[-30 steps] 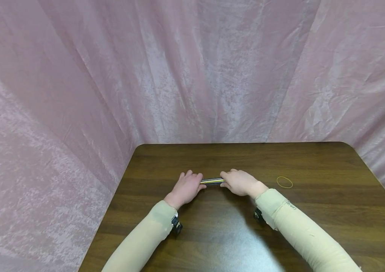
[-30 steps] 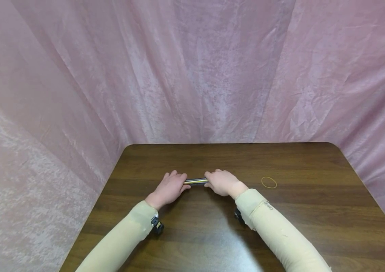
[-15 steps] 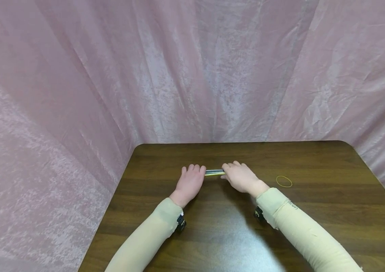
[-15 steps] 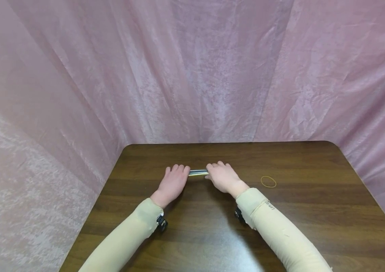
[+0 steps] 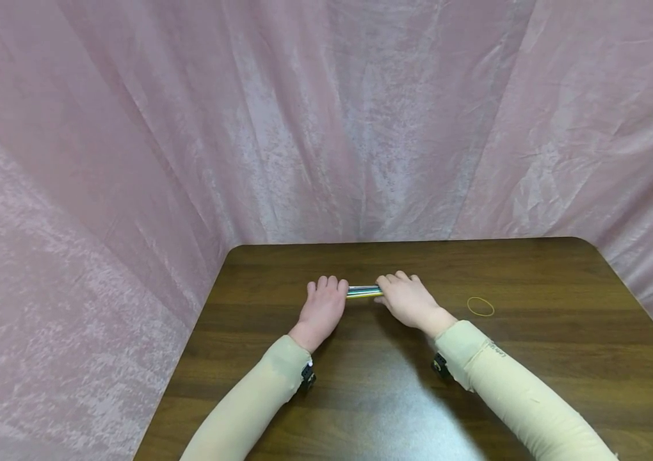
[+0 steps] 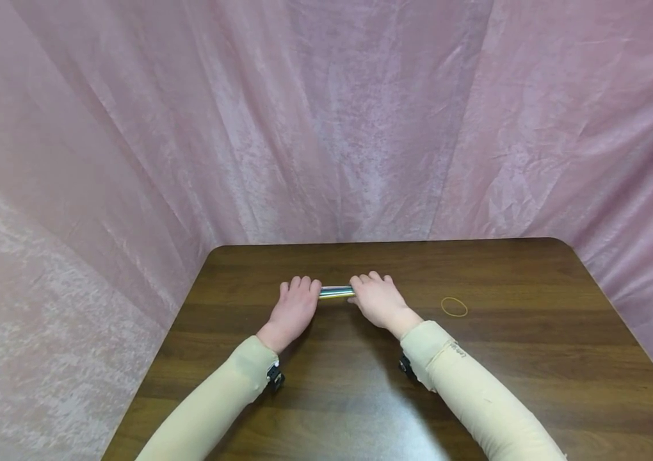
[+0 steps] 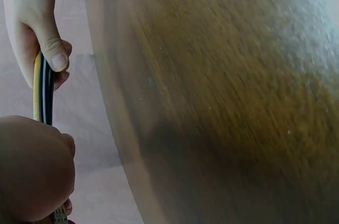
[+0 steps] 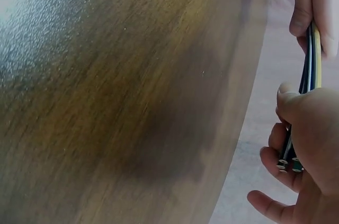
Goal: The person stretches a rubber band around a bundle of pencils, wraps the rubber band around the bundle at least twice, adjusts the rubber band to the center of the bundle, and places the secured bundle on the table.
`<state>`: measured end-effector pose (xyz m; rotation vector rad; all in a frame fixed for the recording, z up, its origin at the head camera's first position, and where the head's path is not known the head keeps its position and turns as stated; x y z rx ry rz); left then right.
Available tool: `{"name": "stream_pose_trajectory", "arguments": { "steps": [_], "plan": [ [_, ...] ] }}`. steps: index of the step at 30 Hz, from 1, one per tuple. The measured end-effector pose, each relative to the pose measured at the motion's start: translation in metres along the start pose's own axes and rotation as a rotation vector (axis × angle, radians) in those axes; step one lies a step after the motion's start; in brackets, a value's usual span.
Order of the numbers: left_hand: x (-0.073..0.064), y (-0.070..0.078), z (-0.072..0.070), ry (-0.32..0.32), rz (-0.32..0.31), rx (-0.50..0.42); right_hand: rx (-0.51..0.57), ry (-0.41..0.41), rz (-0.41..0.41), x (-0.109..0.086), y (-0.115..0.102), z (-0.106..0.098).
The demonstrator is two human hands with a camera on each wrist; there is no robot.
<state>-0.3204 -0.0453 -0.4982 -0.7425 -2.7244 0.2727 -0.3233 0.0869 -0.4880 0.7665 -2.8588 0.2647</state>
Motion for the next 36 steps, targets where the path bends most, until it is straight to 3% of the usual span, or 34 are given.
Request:
{"name": "stream_pose_trajectory", "arguments": {
  "steps": [5,16,23,36],
  "plan": [
    [0.000,-0.002,0.001,-0.010,-0.006,0.002,0.041,0.025,0.051,-0.002,0.011,-0.001],
    [-0.002,-0.005,0.000,-0.037,-0.008,-0.013,0.190,-0.043,0.192,-0.030,0.053,0.008],
    [-0.005,-0.004,0.000,-0.035,-0.002,-0.009,0.291,-0.107,0.156,-0.040,0.047,0.023],
    [-0.005,0.005,-0.001,-0.008,0.050,0.031,0.339,-0.097,0.162,-0.040,0.035,0.027]
  ]
}}
Point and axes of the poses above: each hand's wrist, its own x-axis towards the middle knuckle, its own z-axis out of the palm, y = z × x, the point moved 10 cm from there along x, towards the middle knuckle, and after that the axes turned 1 degree about z, right-handed, at the moved point
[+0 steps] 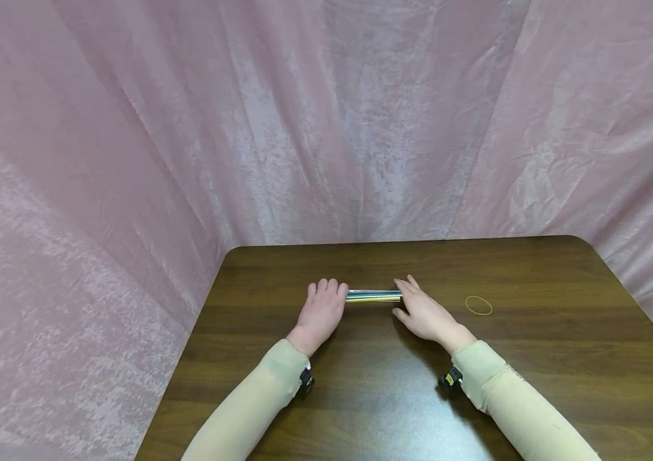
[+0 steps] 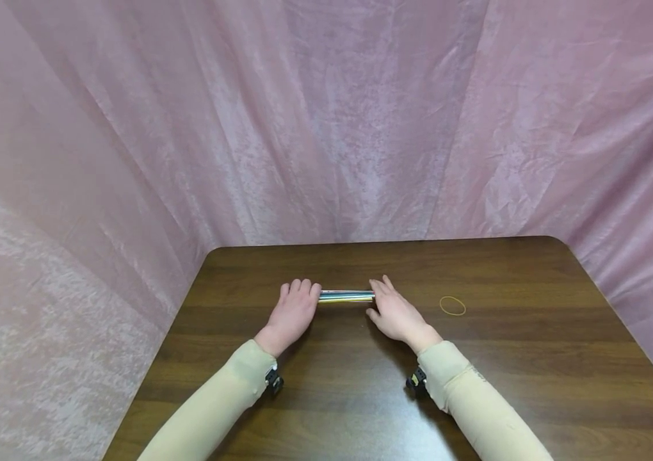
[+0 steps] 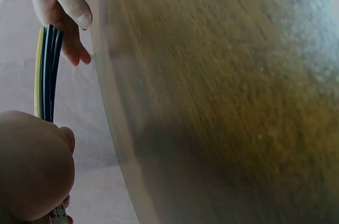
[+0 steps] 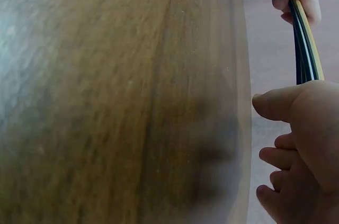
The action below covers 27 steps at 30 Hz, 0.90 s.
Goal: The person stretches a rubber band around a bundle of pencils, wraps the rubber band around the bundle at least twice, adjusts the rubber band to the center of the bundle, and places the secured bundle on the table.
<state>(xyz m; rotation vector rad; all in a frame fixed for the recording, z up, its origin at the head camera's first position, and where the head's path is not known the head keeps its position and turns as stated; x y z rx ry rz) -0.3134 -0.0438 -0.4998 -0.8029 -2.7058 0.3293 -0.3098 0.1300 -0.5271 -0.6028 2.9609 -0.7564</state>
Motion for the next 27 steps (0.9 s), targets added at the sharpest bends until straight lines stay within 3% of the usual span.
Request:
{"name": "stream_pose_trajectory", "arguments": {
  "steps": [8,15,22,27],
  "plan": [
    [-0.001,0.002,-0.004,0.042,0.025,0.031,0.009,-0.005,0.004,0.002,-0.006,-0.001],
    [0.001,0.003,-0.003,0.022,0.044,0.052,-0.240,0.082,-0.070,0.001,-0.016,-0.011],
    [0.000,-0.001,-0.002,0.012,0.024,-0.007,-0.104,0.033,0.018,0.002,-0.002,-0.010],
    [0.000,-0.001,-0.001,-0.016,0.025,-0.032,-0.021,-0.019,0.014,0.003,-0.004,-0.004]
  ]
}}
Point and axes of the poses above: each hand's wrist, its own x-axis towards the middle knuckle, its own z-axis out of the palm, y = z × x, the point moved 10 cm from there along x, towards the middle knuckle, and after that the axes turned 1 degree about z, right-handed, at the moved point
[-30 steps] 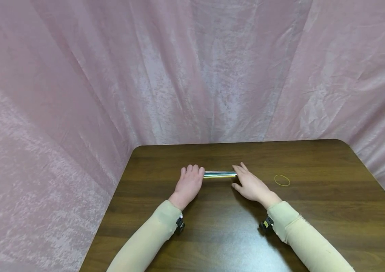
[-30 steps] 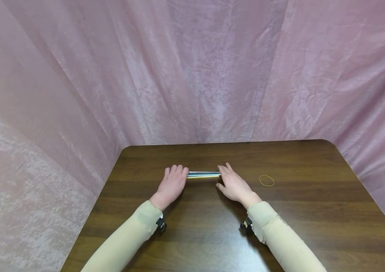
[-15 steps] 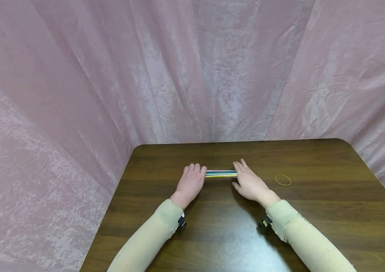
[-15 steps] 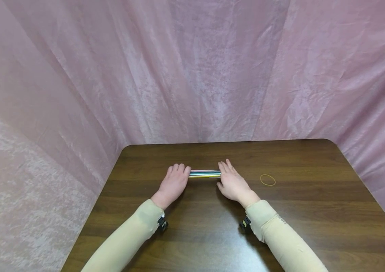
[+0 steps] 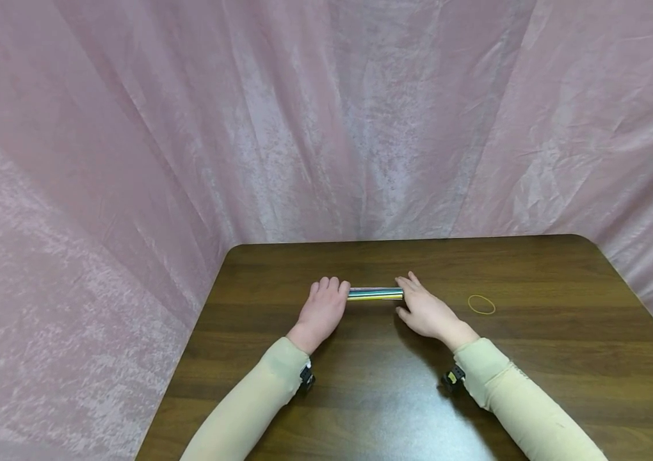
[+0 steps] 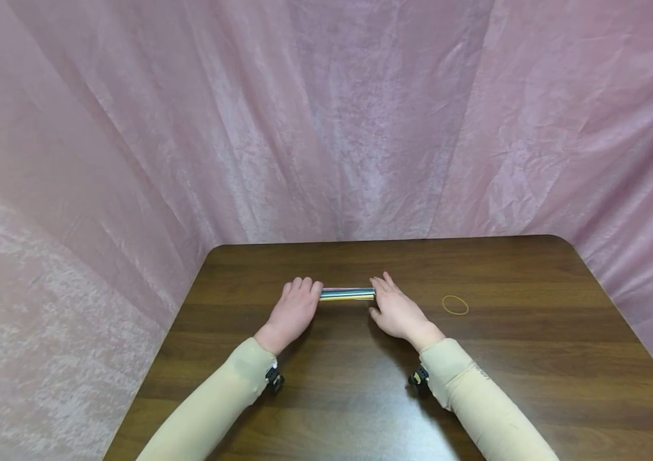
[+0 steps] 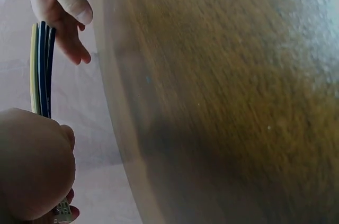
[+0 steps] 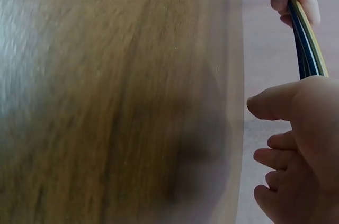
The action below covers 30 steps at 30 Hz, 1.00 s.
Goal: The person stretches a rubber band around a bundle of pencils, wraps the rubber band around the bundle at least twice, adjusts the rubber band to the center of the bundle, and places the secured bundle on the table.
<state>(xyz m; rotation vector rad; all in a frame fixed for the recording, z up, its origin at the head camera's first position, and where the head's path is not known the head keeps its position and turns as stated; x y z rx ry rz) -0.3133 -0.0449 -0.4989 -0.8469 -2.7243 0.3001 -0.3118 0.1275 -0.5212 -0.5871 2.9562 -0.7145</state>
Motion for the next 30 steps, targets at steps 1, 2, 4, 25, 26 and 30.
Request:
{"name": "stream_pose_trajectory", "arguments": {
  "steps": [1,2,4,25,26,30],
  "plan": [
    [0.000,0.000,0.000,-0.002,0.003,-0.002,0.021,-0.008,-0.001,0.000,-0.001,0.000],
    [0.000,0.001,0.000,-0.008,0.006,-0.003,0.043,-0.013,-0.004,0.000,-0.002,0.001],
    [-0.001,0.001,0.000,-0.006,0.011,-0.010,0.088,-0.024,-0.004,0.001,-0.004,0.002],
    [0.000,0.002,0.001,0.030,0.036,-0.040,0.122,0.008,-0.014,-0.002,-0.001,-0.001],
    [0.000,0.002,0.001,0.030,0.036,-0.036,0.130,0.006,-0.010,-0.002,0.000,0.000],
    [0.000,0.001,0.000,0.019,0.034,-0.014,0.138,0.009,-0.003,-0.003,0.002,0.001]
  ]
}}
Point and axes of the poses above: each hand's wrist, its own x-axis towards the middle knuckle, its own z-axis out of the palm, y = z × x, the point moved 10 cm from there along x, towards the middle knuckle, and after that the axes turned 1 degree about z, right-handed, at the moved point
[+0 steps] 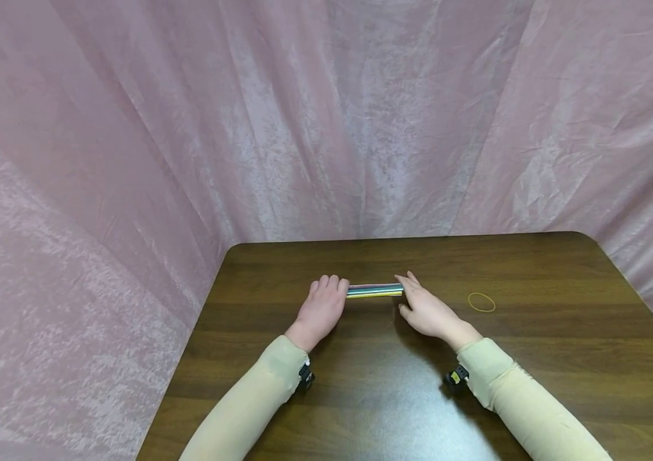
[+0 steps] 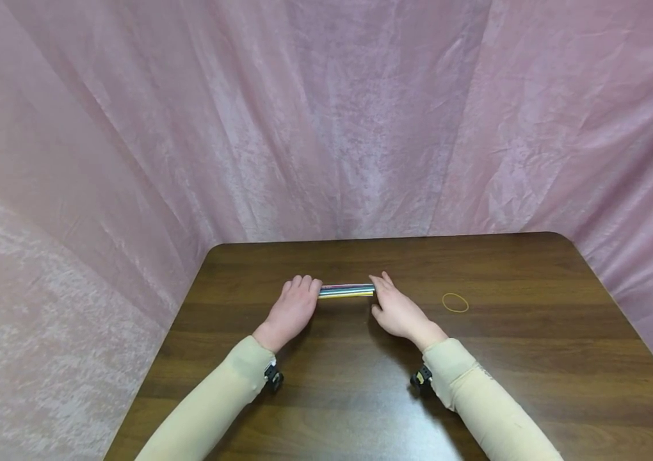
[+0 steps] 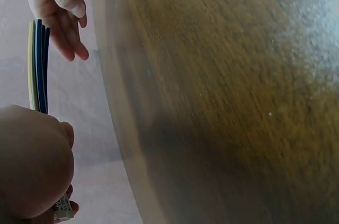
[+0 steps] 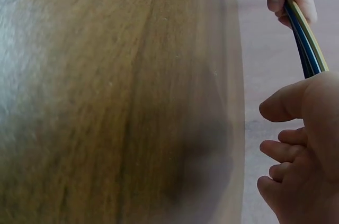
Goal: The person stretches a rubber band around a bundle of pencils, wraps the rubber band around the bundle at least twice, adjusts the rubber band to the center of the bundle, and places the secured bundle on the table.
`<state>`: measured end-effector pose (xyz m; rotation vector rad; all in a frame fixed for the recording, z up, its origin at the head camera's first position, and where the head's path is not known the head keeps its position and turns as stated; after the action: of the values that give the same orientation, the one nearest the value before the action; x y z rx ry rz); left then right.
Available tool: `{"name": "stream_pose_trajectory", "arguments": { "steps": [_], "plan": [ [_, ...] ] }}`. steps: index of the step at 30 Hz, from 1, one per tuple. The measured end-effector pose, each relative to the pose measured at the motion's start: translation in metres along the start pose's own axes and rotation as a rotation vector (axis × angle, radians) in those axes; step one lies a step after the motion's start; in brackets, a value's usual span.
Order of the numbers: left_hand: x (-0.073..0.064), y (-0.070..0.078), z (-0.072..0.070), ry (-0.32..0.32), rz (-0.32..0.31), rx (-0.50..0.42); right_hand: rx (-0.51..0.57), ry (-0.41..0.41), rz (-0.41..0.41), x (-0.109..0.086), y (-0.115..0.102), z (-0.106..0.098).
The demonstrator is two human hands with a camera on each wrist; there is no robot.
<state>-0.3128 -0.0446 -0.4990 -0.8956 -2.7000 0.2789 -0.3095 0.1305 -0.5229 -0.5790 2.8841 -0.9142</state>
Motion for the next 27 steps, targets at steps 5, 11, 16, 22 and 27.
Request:
{"name": "stream_pose_trajectory", "arguments": {
  "steps": [5,11,16,22,27],
  "plan": [
    [0.000,0.000,0.002,-0.010,0.002,0.025,0.002,-0.009,-0.008,0.000,-0.005,0.001],
    [0.001,0.001,0.005,-0.032,0.004,0.026,0.047,-0.044,-0.034,0.000,-0.010,0.004],
    [0.000,0.001,0.004,-0.010,0.014,0.026,0.084,-0.074,-0.061,-0.001,-0.011,0.007],
    [0.000,0.000,0.003,-0.023,0.010,0.022,0.036,-0.006,-0.040,0.001,-0.004,0.000],
    [0.000,0.000,0.002,-0.019,0.002,0.034,0.007,0.033,-0.015,0.001,-0.002,-0.004]
  ]
}}
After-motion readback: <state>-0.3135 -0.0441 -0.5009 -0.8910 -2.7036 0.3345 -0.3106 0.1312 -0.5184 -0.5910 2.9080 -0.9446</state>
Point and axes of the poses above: each hand's wrist, its own x-axis towards the middle knuckle, its own z-axis out of the palm, y = z × x, the point moved 10 cm from there along x, towards the middle knuckle, and after that the axes turned 1 degree about z, right-handed, at the moved point
